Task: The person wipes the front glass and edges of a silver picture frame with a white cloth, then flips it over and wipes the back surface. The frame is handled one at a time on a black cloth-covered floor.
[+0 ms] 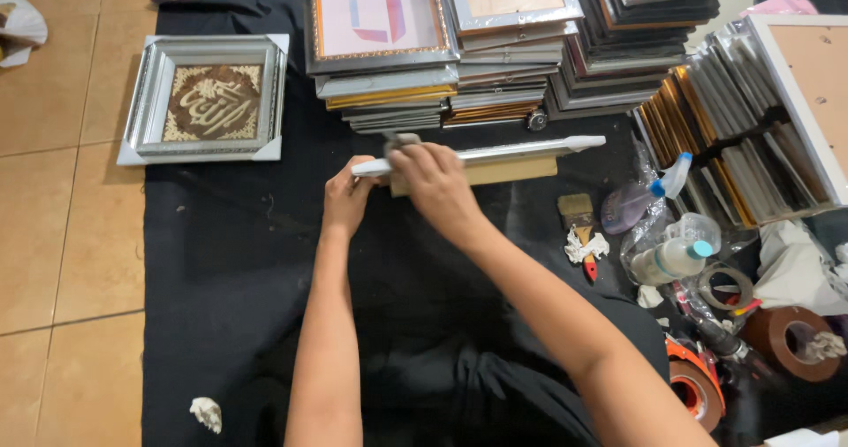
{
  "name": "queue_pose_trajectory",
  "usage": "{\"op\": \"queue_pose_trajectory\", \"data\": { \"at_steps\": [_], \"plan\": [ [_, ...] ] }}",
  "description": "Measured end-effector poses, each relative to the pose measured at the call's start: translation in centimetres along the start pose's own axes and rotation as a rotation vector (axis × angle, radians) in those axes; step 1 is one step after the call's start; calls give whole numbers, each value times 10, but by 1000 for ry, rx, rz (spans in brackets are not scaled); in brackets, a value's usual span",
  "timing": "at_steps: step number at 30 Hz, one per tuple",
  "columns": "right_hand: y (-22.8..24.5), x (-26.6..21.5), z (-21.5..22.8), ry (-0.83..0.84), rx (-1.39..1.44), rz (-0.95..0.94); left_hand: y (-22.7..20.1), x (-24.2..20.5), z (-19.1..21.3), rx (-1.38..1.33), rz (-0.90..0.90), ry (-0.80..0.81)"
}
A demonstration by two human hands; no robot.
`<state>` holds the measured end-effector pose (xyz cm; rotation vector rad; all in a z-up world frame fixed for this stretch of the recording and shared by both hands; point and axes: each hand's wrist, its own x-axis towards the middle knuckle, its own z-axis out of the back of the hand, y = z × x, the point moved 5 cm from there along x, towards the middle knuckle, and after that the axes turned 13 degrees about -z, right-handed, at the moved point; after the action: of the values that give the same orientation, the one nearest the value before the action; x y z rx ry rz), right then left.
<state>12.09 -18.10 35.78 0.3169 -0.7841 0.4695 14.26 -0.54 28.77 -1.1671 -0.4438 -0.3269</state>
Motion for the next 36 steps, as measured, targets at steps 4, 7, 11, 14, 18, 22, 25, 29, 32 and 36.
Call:
{"op": "queue_pose_trajectory", "data": {
  "at_steps": [4,7,11,14,18,22,25,29,32,36],
  "plan": [
    [22,11,0,-3,-23,12,5,-1,-1,38,0,27],
    [63,21,-28,-56,-133,108,41,-8,-5,142,72,61],
    [62,14,-28,-116,73,148,87,-17,-7,172,51,81],
    [4,-6,-2,-69,-26,50,27,-4,2,109,59,92],
    [-50,-22,27,-105,-130,-226,-8,1,1,14,114,101],
    [9,-9,9,-39,-81,-248,-5,-1,5,57,82,103],
    [12,-10,5,-83,-55,-203,-1,-1,7,99,113,124],
    [-69,-28,52,-129,-201,-315,6,0,8,72,137,117],
    [-112,-44,62,-226,-180,-518,11,-1,8,62,163,118],
    [-70,-42,27,-259,-113,-573,15,-4,9,71,164,147]
  ]
}}
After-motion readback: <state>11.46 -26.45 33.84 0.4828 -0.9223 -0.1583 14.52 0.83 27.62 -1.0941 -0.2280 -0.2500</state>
